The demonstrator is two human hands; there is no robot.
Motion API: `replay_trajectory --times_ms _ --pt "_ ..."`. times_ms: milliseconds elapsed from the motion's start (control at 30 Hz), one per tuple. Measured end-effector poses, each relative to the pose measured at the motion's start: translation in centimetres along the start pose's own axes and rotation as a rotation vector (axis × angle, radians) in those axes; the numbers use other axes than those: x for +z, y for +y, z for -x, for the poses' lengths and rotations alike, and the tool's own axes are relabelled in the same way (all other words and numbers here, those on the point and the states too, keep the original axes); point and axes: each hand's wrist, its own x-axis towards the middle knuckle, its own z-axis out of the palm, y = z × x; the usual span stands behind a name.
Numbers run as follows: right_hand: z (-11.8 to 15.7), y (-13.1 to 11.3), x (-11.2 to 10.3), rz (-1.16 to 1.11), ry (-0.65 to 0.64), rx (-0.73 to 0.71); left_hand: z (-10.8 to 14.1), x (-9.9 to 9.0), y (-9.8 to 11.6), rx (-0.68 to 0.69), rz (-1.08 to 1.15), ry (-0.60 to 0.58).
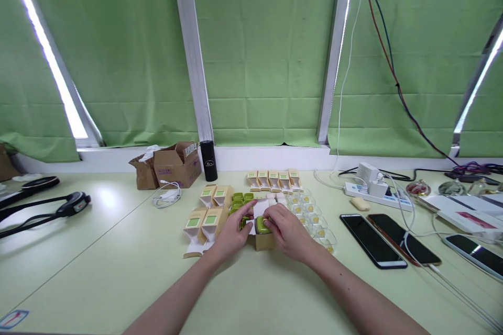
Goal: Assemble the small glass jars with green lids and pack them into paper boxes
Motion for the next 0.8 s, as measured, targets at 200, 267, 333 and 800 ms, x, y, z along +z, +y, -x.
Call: replay_trajectory --times_ms 200,267,333,800 --pt "-0.1 1.0 1.0 -0.029 0.054 0.01 0.0 -0.1 0.3 -0.013 0.001 -0.014" --pt "-0.1 1.2 1.3 -0.048 0.063 0.017 0.0 -0.1 0.4 -0.02 0.011 -0.016" --pt "-0.1 1.3 1.5 -0.068 0.07 0.029 0.0 -0.1 0.4 -0.028 0.019 -0.016" --pt "-0.4 1.0 1.8 -0.157 0.065 0.176 0.0 0.1 -0.3 -0.04 0.02 0.0"
